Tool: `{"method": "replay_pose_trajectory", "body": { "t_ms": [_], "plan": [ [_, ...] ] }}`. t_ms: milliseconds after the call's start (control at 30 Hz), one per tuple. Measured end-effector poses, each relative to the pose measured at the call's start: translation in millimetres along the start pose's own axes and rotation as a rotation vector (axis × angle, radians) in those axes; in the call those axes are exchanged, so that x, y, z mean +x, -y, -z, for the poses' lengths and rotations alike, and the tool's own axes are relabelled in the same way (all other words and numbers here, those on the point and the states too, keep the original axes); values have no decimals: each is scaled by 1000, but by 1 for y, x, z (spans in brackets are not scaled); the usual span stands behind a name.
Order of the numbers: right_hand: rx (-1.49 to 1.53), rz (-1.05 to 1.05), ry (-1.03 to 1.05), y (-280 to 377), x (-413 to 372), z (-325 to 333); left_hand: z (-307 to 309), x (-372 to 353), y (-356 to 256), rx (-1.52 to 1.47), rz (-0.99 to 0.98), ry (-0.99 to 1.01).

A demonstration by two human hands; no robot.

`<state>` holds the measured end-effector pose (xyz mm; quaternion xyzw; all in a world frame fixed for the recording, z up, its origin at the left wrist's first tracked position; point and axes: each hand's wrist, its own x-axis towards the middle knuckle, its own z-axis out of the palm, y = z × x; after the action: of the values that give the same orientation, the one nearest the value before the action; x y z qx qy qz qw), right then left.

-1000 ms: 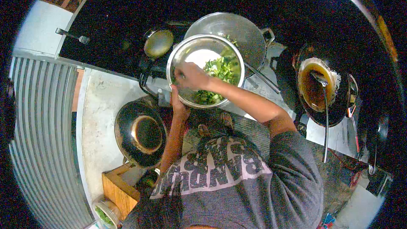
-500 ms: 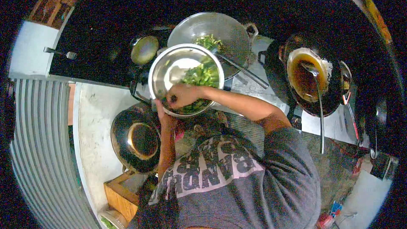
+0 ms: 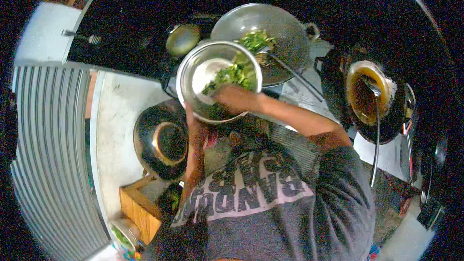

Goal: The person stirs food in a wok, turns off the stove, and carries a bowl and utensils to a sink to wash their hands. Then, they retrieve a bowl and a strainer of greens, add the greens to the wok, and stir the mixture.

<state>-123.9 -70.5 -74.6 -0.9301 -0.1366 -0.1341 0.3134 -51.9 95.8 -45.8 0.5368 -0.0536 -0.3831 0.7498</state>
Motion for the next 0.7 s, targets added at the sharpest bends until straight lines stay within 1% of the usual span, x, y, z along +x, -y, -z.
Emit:
{"method": "replay_pose_trajectory", "body": {
  "t_ms": [33, 100, 133, 167, 200, 233, 267, 333, 367, 400, 433, 500, 533, 567, 633, 667, 700],
  "plan": [
    [-74, 8, -6, -2, 6, 19, -1, 3, -3, 20, 33, -43],
    [-63, -304, -137, 6, 19, 53, 10, 13, 7, -71, 8, 21],
    [-187, -349, -212, -4, 21, 58, 13, 15, 12, -116, 1, 61],
    [-313, -396, -287, -15, 21, 62, 12, 15, 13, -91, 13, 70],
    [-346, -441, -258, -26, 19, 55, 9, 15, 13, -65, 23, 81],
    [-379, -474, -227, -21, 17, 51, 6, 16, 12, -39, 31, 93],
    [-412, -505, -193, -11, 15, 46, -18, 5, -3, 86, 4, -12],
    [-474, -565, -112, -1, 8, 37, -20, 18, -1, -1, -3, 8],
    [-399, -638, -11, 6, 5, 37, -24, 23, -1, -50, -7, 20],
    [-291, -708, 46, 6, 5, 32, -27, 25, -1, -94, 13, 37],
    [-178, -779, 96, 3, 6, 23, -28, 27, 1, -51, -17, -4],
    [-49, -680, 109, -1, 3, 11, -29, 33, 11, 39, -76, -71],
    [58, -628, 68, -11, 0, -5, -19, 35, 18, 29, -49, -30],
    [185, -716, 214, 2, 11, 12, -16, 36, 18, -31, -30, 30],
    [178, -609, 21, 1, 14, -3, -17, 35, 9, -70, -17, -15],
    [199, -578, -9, -2, 16, -8, -22, 28, 1, -82, -11, -45],
    [221, -543, -39, -5, 18, -12, -13, 33, 4, -106, 1, -67]
  ]
}}
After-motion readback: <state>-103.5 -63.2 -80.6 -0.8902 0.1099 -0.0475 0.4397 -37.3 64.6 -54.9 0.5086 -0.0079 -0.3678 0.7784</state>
